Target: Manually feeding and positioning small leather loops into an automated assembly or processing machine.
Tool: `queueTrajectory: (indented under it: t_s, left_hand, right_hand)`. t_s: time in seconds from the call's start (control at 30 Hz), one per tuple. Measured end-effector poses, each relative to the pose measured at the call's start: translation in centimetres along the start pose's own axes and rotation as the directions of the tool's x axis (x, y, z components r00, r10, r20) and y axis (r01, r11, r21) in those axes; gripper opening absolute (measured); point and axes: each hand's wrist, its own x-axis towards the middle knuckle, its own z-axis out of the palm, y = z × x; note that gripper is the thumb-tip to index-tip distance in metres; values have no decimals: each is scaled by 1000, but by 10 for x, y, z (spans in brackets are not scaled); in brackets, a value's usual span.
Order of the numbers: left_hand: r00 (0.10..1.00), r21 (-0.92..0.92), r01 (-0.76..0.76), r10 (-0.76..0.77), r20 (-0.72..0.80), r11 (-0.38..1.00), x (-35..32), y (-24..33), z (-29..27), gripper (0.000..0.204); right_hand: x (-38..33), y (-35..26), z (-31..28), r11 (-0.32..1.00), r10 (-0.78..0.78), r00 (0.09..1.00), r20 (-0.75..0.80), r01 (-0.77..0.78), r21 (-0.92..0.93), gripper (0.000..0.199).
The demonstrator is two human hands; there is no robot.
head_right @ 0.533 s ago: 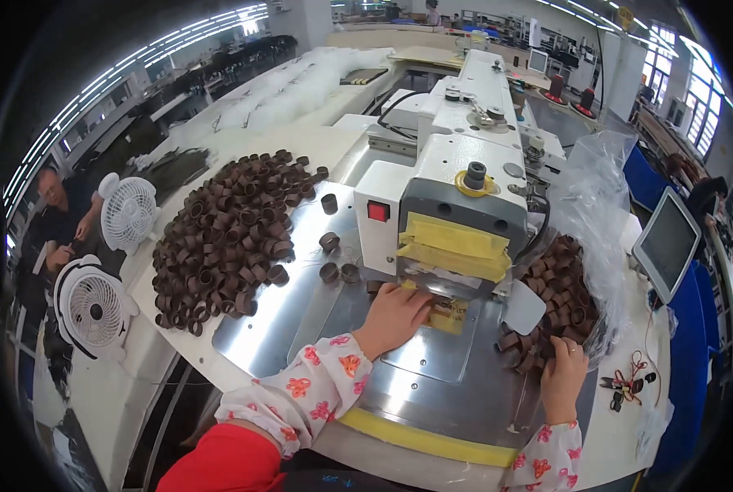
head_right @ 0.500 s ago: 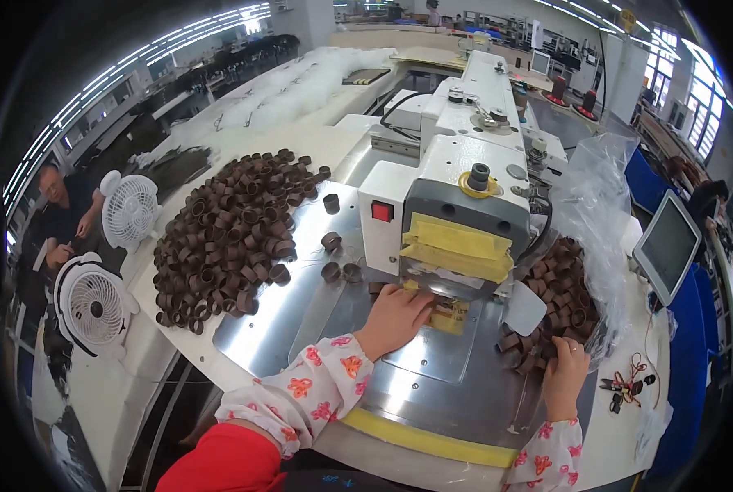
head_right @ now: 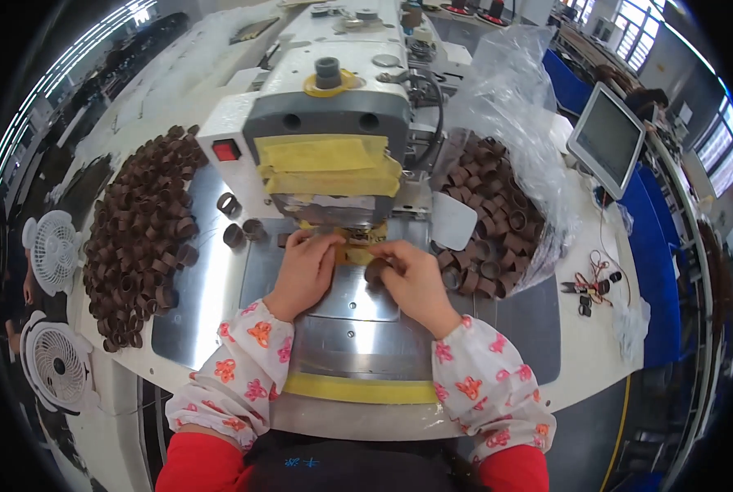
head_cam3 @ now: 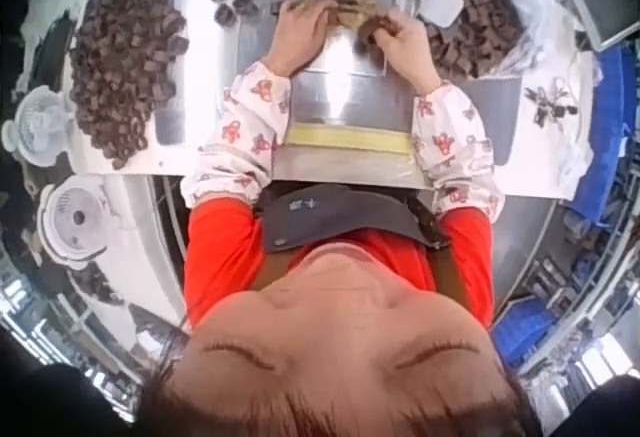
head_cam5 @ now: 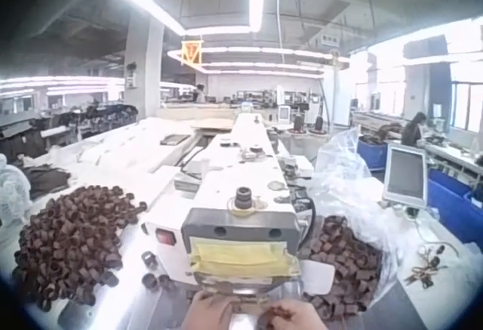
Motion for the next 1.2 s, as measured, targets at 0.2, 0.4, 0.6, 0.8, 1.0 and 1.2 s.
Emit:
queueTrajectory:
  t_s: [0.2, 0.4, 0.6, 0.8, 1.0, 1.2]
  left_hand:
    - [979, -128, 108, -83, 185, 986, 5, 13, 8, 15]
    - [986, -100, 33, -16, 169, 994, 10, 16, 10, 25]
    - [985, -105, 54, -35, 170, 993, 2, 5, 6, 14]
    - [991, -191, 24, 2, 137, 981, 0, 7, 13, 12]
    - [985, -192, 46, -13, 170, 980, 2, 6, 4, 14]
    - [989, -121, -42, 59, 134, 992, 6, 8, 9, 18]
  right_hand:
    - [12, 17, 8, 972, 130, 989, -70, -113, 208, 31]
    - [11, 33, 19, 975, -4, 986, -165, 40, 219, 22]
    - [9, 18, 20, 988, 29, 996, -79, -16, 154, 19]
    - [3, 21, 13, 997, 53, 987, -152, -45, 59, 14]
    - [4, 34, 12, 998, -50, 983, -179, 41, -55, 11]
    - [9, 20, 13, 859, -419, 888, -187, 321, -398, 13]
